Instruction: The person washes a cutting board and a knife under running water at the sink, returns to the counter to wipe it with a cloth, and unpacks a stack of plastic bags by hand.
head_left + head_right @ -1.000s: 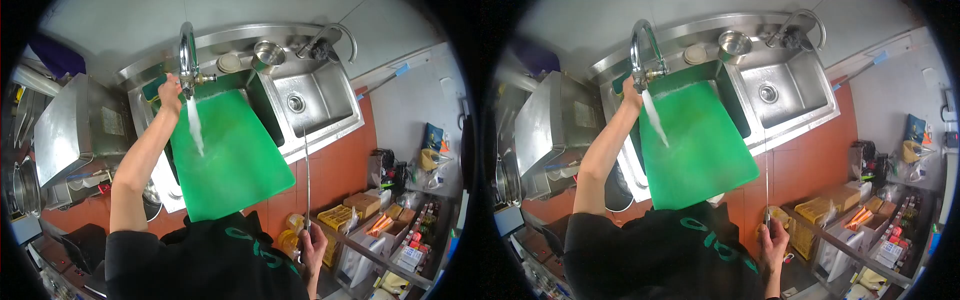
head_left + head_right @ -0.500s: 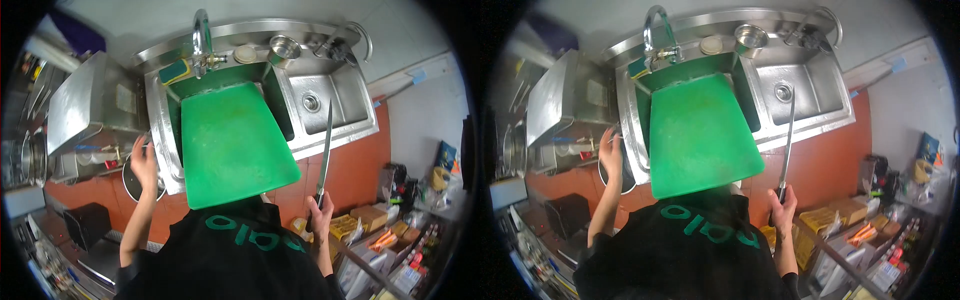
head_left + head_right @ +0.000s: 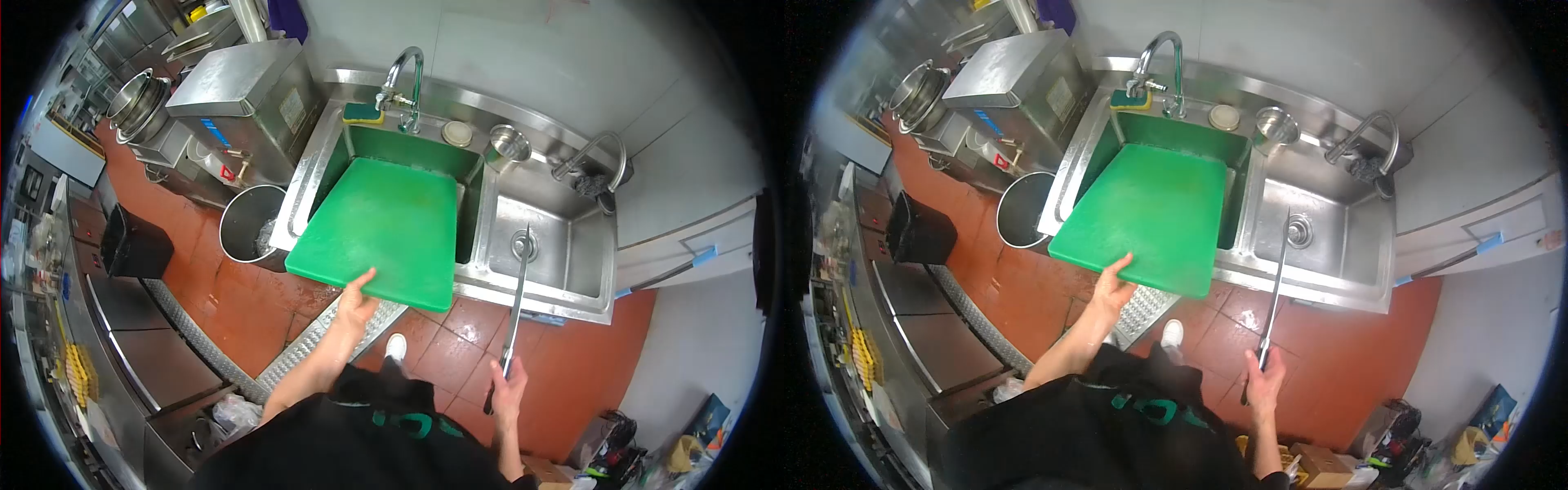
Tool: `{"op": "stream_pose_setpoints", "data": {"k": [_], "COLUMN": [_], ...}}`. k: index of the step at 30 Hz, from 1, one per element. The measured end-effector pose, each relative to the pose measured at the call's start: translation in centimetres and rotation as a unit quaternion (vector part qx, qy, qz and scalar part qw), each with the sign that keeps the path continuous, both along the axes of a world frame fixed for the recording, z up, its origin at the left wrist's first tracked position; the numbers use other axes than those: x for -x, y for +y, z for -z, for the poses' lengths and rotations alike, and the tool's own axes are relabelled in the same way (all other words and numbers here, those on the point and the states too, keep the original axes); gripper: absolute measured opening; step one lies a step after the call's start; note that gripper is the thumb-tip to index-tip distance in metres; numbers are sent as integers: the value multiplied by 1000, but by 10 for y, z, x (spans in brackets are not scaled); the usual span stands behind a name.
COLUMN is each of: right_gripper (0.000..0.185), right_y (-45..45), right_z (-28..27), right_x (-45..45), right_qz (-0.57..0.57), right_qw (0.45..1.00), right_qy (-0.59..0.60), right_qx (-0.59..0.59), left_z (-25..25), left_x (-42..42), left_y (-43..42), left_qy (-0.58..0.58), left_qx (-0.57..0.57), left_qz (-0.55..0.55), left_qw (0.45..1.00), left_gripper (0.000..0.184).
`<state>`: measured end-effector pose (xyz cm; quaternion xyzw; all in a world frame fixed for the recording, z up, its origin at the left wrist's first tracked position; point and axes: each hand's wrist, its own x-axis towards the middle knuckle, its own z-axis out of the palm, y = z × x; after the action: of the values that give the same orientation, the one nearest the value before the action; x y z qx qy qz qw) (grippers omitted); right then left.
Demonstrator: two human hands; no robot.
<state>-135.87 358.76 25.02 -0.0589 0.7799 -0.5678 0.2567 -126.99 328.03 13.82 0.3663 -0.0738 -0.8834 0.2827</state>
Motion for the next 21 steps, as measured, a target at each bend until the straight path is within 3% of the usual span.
{"op": "stream_pose_setpoints", "data": {"k": [2, 4, 8, 11, 13, 15, 21], "right_gripper": [19, 19, 16, 16, 16, 16, 11], "right_y": [17, 33, 34, 9, -32, -66, -144], "right_z": [2, 9, 18, 25, 1, -16, -52], "right_x": [-9, -14, -15, -9, -11, -21, -91], "right_qz": [41, 50, 53, -9, -52, -89, -140], "right_qw": [998, 997, 997, 998, 995, 989, 970], "right_qy": [-47, -50, -49, -14, -22, 7, 82], "right_qx": [-8, 5, 32, 59, 78, 115, 180], "left_z": [6, -21, -131, -214, -262, -255, -312], "left_x": [-11, -24, -65, -108, -150, -217, -369], "left_y": [-7, -21, -34, -24, -20, -33, -30], "left_qy": [-81, -88, -154, -159, -205, -224, -205], "left_qx": [-9, 5, 27, 28, 63, 135, 83], "left_qz": [37, 51, 89, 62, 48, -10, -166], "left_qw": [996, 995, 984, 985, 976, 965, 961], "left_gripper": [42, 42, 42, 44, 43, 37, 38]}}
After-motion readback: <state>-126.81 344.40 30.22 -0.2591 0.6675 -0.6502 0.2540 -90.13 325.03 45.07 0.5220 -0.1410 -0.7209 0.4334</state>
